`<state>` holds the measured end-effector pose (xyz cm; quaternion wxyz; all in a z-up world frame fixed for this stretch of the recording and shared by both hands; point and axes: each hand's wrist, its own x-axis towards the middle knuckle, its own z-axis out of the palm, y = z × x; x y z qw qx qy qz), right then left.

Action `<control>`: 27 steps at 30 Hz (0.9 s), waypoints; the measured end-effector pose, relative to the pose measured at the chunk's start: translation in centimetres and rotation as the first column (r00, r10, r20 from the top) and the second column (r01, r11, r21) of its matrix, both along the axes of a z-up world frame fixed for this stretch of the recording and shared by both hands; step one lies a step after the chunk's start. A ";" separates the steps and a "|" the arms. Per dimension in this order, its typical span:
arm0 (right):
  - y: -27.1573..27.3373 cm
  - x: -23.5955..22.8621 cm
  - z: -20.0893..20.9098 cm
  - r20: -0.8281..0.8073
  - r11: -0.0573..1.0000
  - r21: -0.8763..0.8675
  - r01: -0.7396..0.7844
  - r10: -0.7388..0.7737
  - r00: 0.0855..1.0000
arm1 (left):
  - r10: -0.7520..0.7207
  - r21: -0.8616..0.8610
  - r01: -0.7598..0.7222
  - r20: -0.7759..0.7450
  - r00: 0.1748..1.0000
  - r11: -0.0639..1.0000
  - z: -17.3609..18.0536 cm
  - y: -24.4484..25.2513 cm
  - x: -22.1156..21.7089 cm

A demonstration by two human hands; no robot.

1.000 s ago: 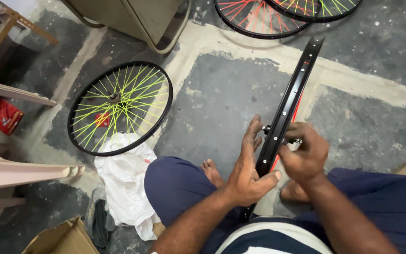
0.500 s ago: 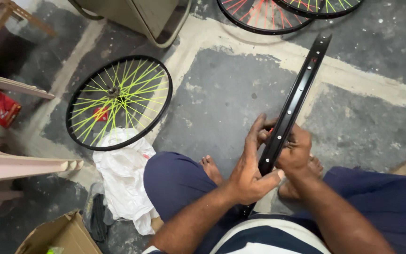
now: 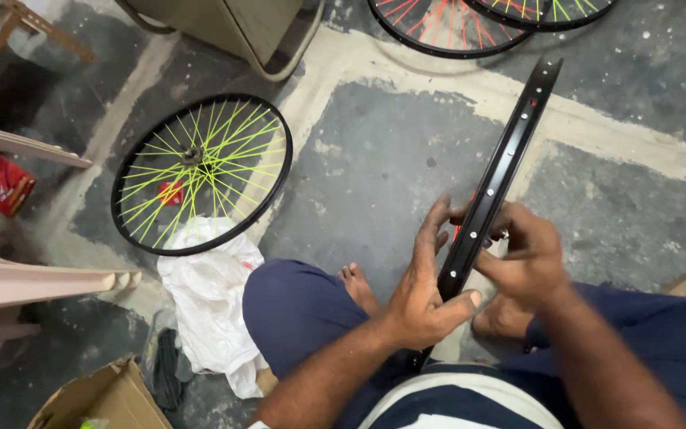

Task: The person sits on the floor and attaches a black rim strip to a bicycle wheel with red spokes. They hold the wheel with one hand and use the other to press the strip into the rim's channel, rotating the wheel to continue the process.

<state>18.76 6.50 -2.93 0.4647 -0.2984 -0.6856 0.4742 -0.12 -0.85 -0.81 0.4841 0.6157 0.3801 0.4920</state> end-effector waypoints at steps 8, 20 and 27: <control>2.3 1.3 -5.1 -0.299 0.924 -0.372 -0.089 -0.029 0.954 | 0.024 0.074 -0.020 -0.063 0.998 0.997 -0.6 0.3 0.0; 5.7 2.7 2.2 -0.157 0.658 -0.559 -0.504 0.513 0.844 | 0.007 0.079 -0.003 -0.051 0.999 0.997 0.1 0.1 0.3; 0.0 -2.4 -2.2 0.064 0.733 0.504 0.456 -0.559 0.827 | 0.064 -0.077 -0.064 0.001 0.998 0.995 0.4 -0.2 0.7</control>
